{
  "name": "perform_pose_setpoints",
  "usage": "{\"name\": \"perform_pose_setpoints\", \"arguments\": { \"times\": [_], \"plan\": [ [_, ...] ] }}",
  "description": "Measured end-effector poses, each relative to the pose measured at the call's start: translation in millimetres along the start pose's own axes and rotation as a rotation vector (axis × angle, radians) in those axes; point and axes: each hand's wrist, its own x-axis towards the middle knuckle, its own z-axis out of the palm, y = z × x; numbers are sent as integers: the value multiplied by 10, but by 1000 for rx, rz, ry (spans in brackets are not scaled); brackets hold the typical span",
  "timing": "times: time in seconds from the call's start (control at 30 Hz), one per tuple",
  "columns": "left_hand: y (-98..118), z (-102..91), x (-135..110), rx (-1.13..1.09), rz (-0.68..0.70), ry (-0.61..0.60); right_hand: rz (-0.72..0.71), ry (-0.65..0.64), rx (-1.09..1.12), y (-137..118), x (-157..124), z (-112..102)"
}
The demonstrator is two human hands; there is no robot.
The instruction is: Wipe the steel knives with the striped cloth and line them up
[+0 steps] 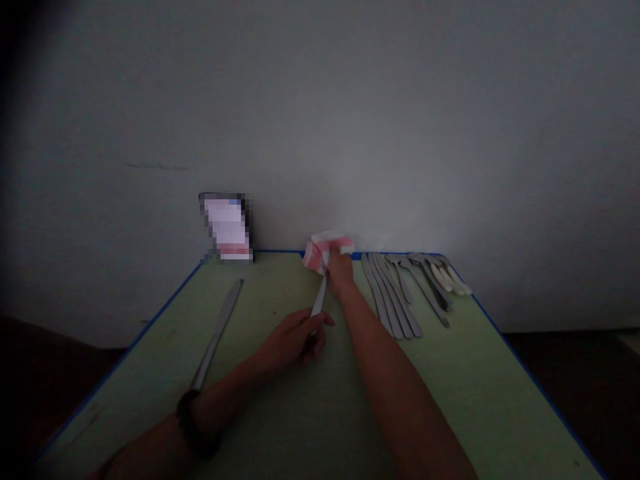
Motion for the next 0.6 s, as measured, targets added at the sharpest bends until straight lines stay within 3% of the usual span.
{"name": "perform_pose_setpoints", "arguments": {
  "times": [0.13,0.37,0.6],
  "plan": [
    [-13,-33,36,-50,-21,0,-1,73,-138,-22,-270,6],
    [-18,-104,75,28,-93,-118,31,57,-225,-68,-748,13],
    [15,-85,66,6,-90,-102,80,37,-205,-102,-695,54]
  ]
}}
